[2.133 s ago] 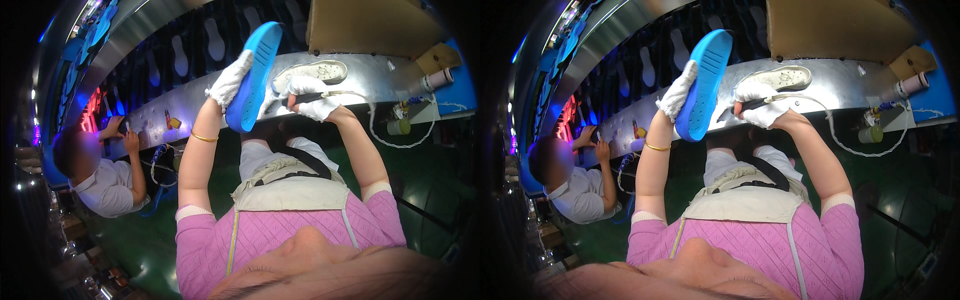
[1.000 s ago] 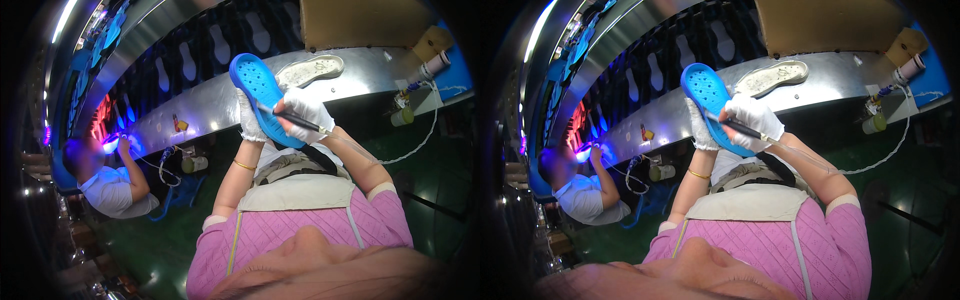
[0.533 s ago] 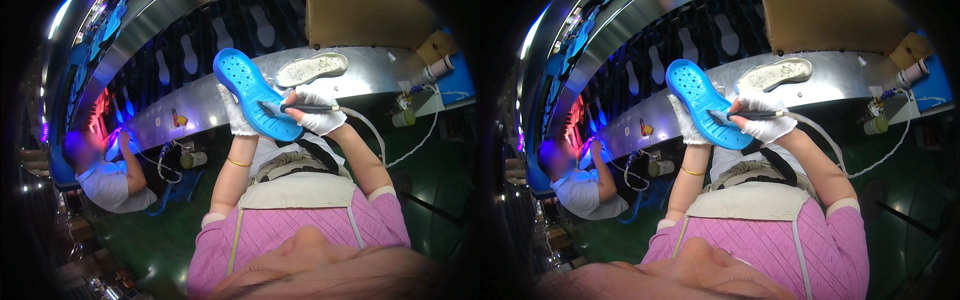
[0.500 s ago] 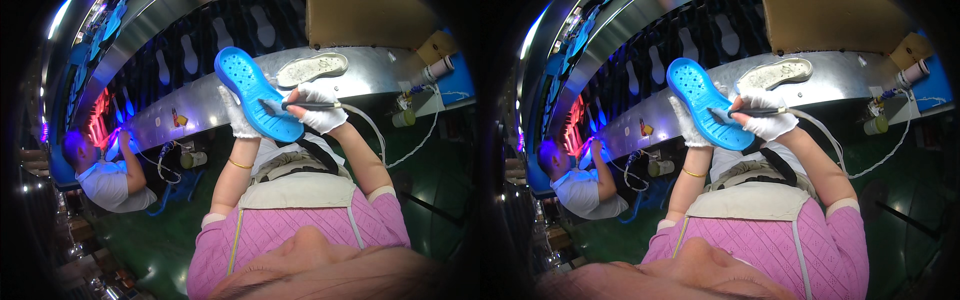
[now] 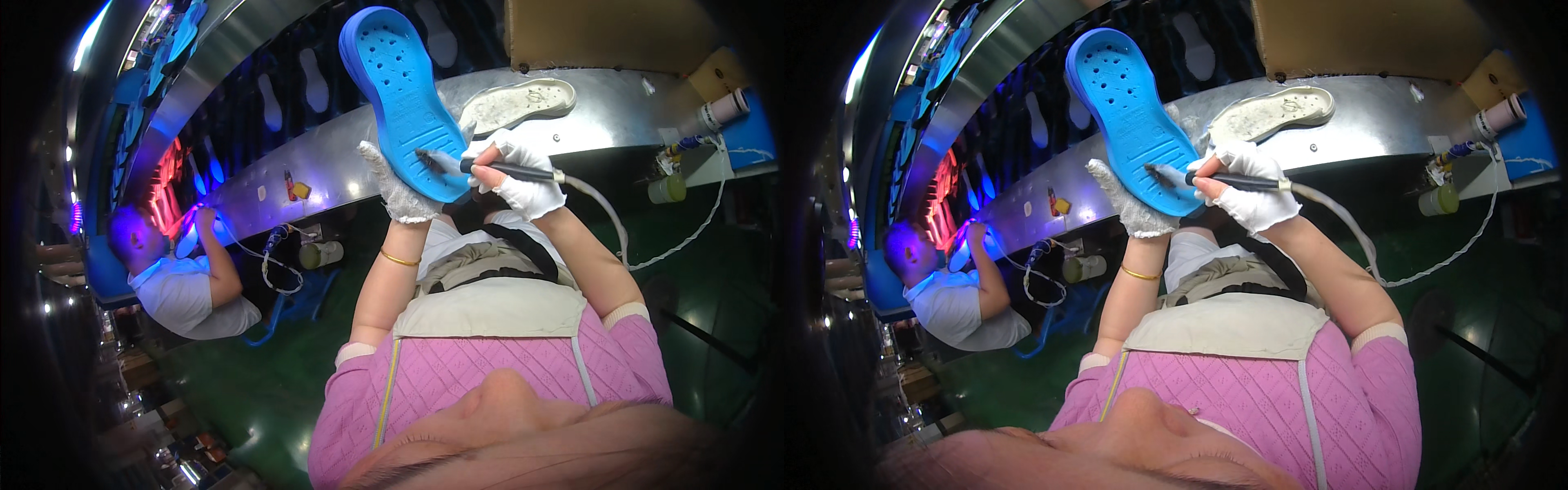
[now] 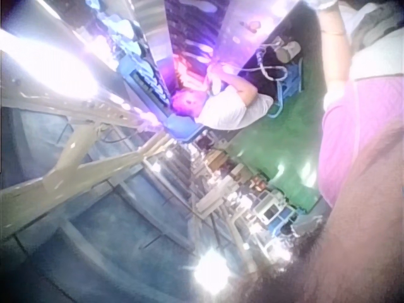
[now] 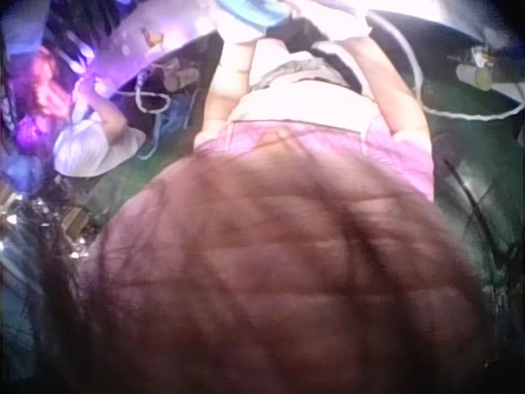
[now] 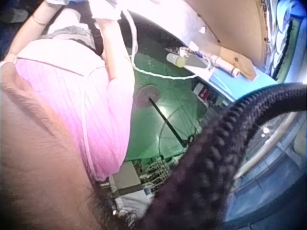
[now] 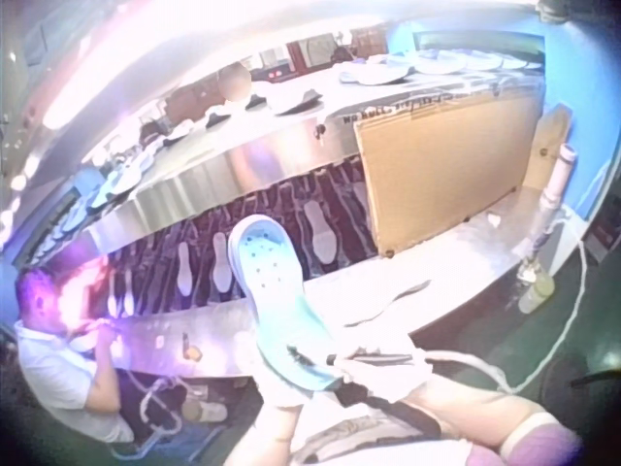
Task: The person applies adhesive across shoe insoles using an applicator tool and places them onto an upper conveyor belt.
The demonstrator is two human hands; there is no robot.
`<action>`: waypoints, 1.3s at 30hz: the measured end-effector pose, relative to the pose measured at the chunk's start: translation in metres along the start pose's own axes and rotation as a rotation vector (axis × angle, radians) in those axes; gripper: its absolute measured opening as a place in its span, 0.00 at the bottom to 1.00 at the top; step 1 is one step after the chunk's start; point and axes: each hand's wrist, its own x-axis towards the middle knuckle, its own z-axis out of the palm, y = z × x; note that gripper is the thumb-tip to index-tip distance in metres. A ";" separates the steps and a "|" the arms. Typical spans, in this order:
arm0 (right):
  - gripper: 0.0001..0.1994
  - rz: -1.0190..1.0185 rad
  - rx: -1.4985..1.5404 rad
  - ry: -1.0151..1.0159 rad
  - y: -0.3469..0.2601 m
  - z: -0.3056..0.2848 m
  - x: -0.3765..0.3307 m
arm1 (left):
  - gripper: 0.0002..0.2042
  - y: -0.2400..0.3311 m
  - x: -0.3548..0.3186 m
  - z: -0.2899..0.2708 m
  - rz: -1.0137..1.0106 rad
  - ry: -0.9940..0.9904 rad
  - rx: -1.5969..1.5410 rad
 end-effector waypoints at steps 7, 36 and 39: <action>0.04 0.090 -0.050 -0.156 -0.002 0.009 -0.005 | 0.43 0.009 0.007 0.006 0.008 -0.166 -0.174; 0.08 -0.297 -0.283 -0.174 -0.014 -0.009 0.020 | 0.31 0.045 0.042 0.019 -0.331 -0.113 -0.005; 0.10 -0.397 -0.426 -0.301 -0.013 -0.010 0.024 | 0.30 0.050 0.053 0.014 -0.427 -0.105 0.021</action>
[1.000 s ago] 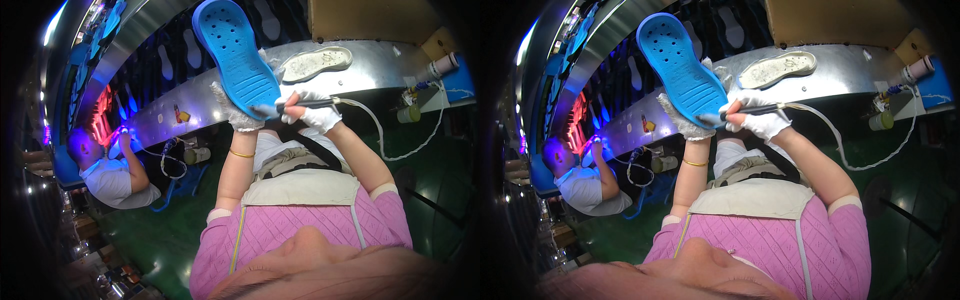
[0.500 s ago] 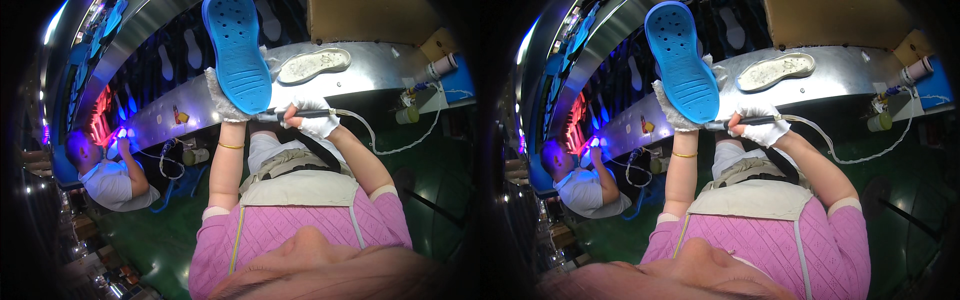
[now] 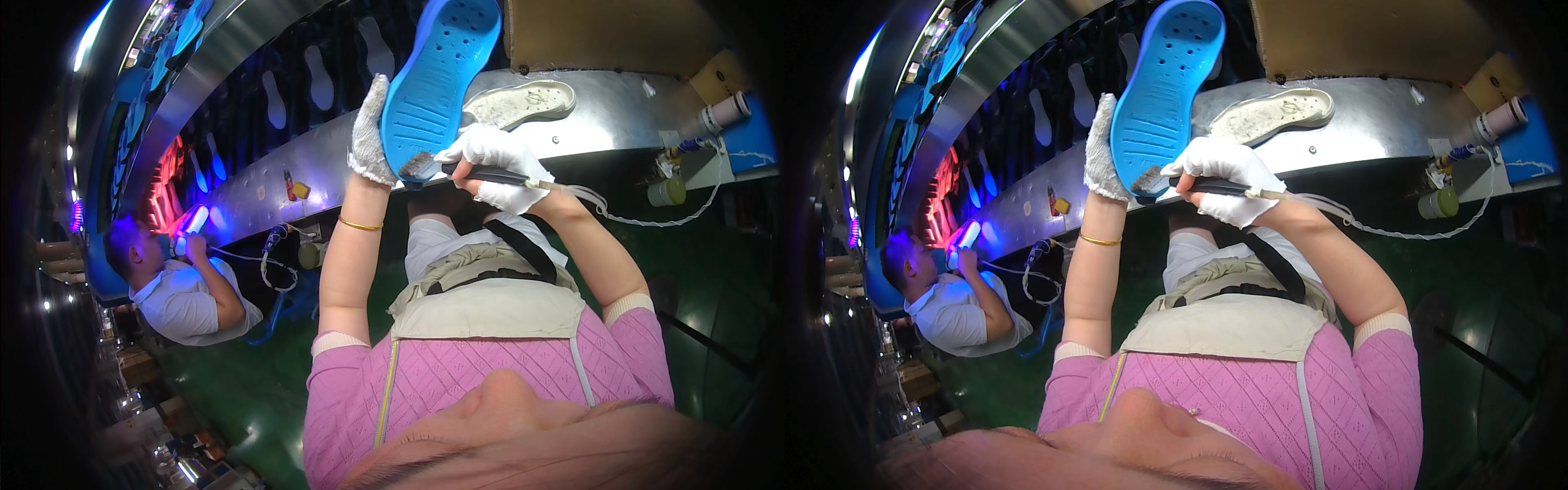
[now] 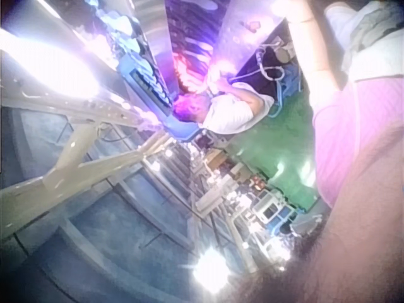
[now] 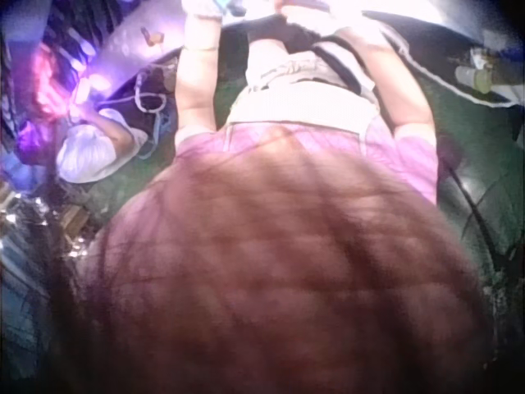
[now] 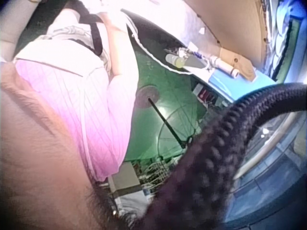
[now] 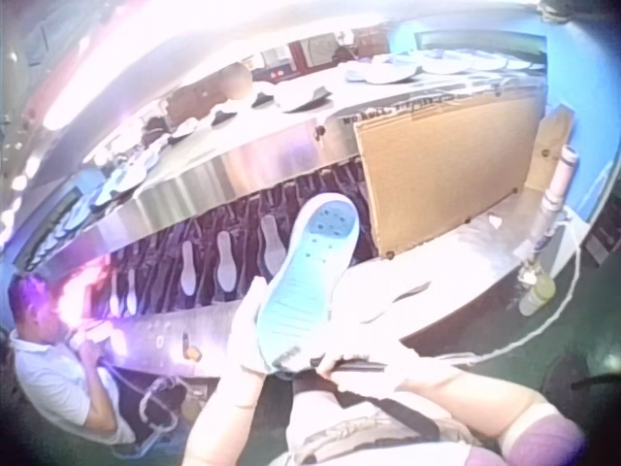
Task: The person applies adhesive across shoe insoles using an applicator tool and places them onto an upper conveyor belt.
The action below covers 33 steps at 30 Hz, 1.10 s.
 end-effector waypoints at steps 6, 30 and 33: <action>0.06 0.328 0.093 -0.142 0.006 -0.004 0.009 | 0.24 0.003 0.006 0.008 -0.168 0.132 0.158; 0.06 0.343 0.129 0.208 0.000 0.006 -0.018 | 0.34 -0.034 0.003 -0.006 0.023 -0.098 -0.079; 0.07 0.331 0.109 0.156 -0.010 0.023 -0.023 | 0.35 -0.040 0.003 -0.013 0.161 -0.055 -0.090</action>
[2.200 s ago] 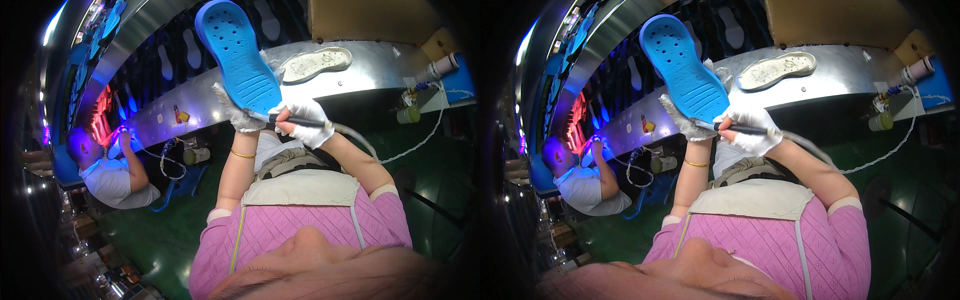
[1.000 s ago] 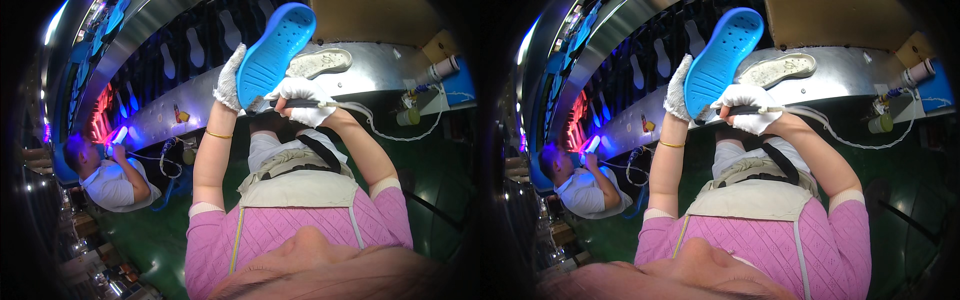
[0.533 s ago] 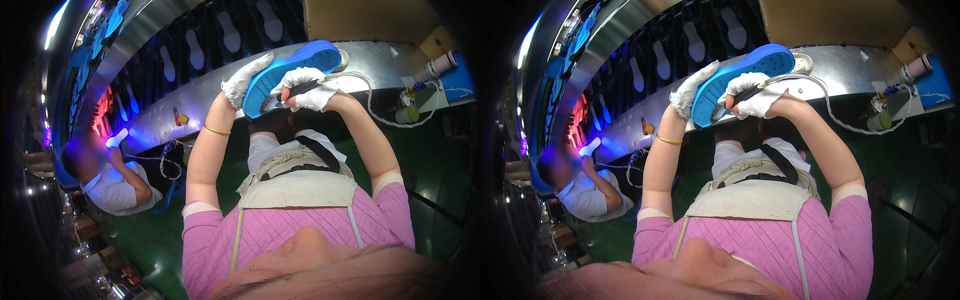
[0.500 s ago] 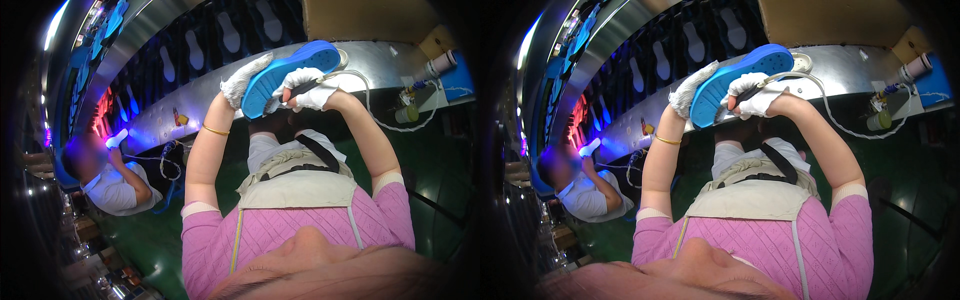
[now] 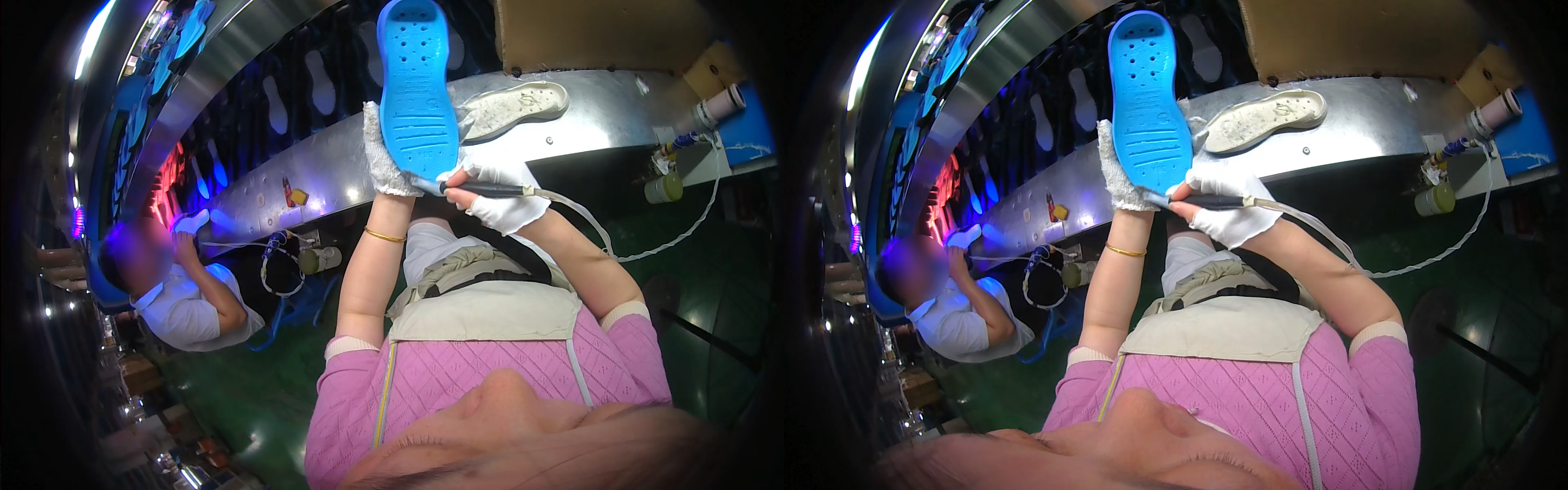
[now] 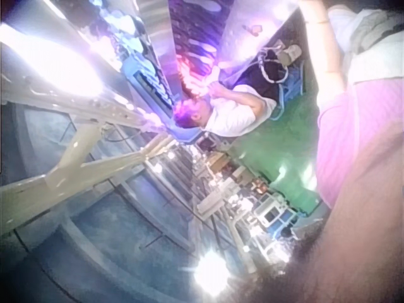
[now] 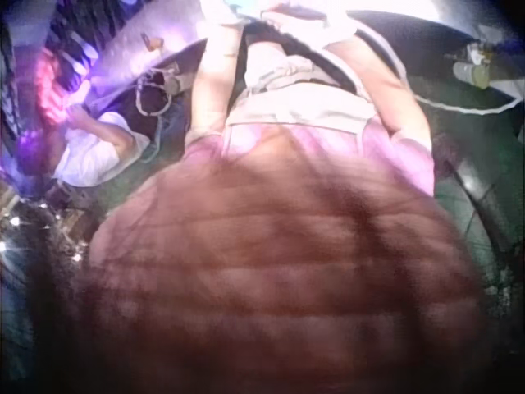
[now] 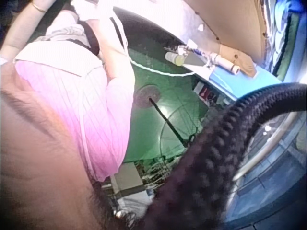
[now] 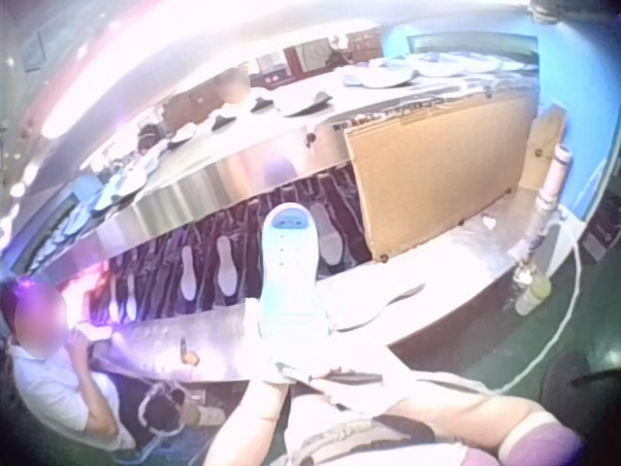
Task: The person applies adhesive across shoe insoles using an applicator tool and places them onto an upper conveyor belt.
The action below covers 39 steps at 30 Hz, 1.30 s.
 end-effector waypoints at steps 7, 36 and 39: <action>0.04 0.083 0.183 0.063 -0.009 -0.011 0.023 | 0.35 -0.007 -0.011 -0.022 0.054 0.079 -0.011; 0.08 -0.068 -0.061 0.236 0.005 -0.076 0.094 | 0.40 -0.012 -0.041 0.009 -0.131 -0.170 -0.086; 0.09 -0.266 -0.302 0.357 0.003 -0.080 0.103 | 0.40 -0.015 -0.045 0.005 -0.156 -0.151 -0.100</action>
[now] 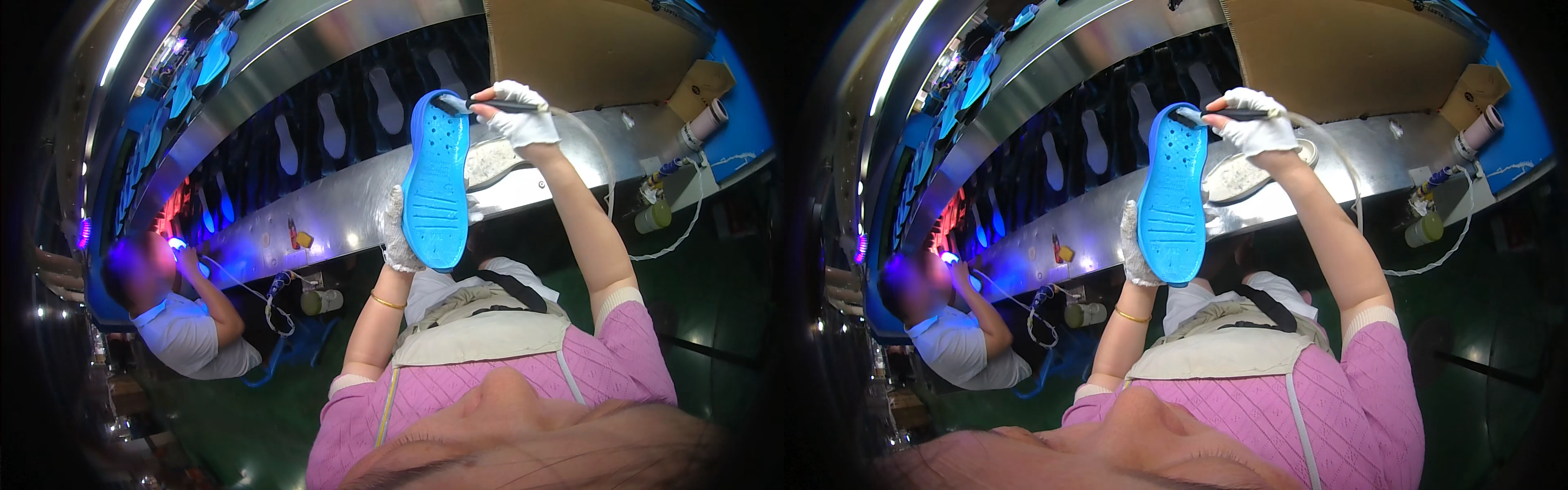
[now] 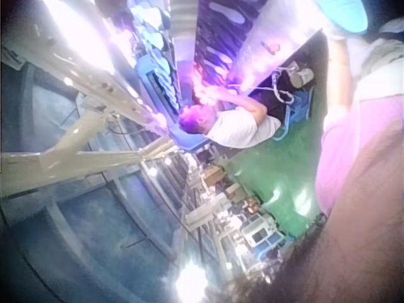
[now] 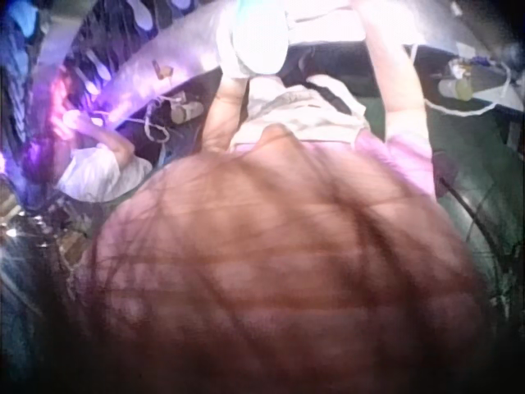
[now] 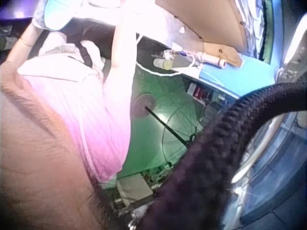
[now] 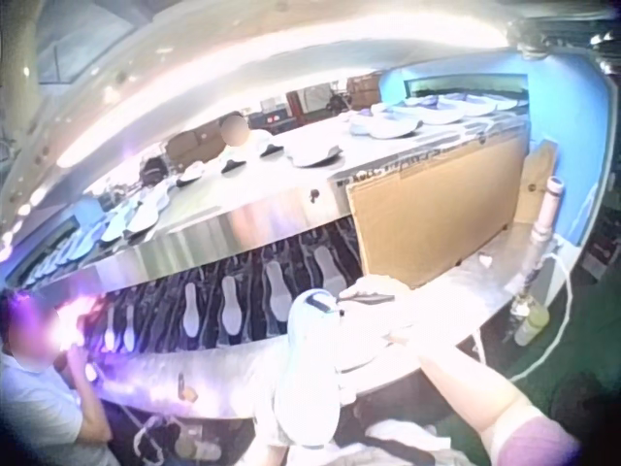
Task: The person applies adhesive across shoe insoles using an applicator tool and places them onto an upper conveyor belt.
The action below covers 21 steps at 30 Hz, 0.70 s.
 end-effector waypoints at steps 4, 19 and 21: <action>0.10 -0.317 -0.047 -0.021 -0.004 0.019 -0.023 | 0.38 0.008 0.003 0.004 -0.012 -0.050 -0.165; 0.08 -0.156 -0.074 -0.126 -0.007 -0.001 -0.034 | 0.36 0.009 -0.006 0.003 0.063 0.157 0.111; 0.10 -0.363 -0.026 -0.250 -0.018 0.003 -0.041 | 0.35 0.013 -0.008 0.001 0.130 0.181 0.144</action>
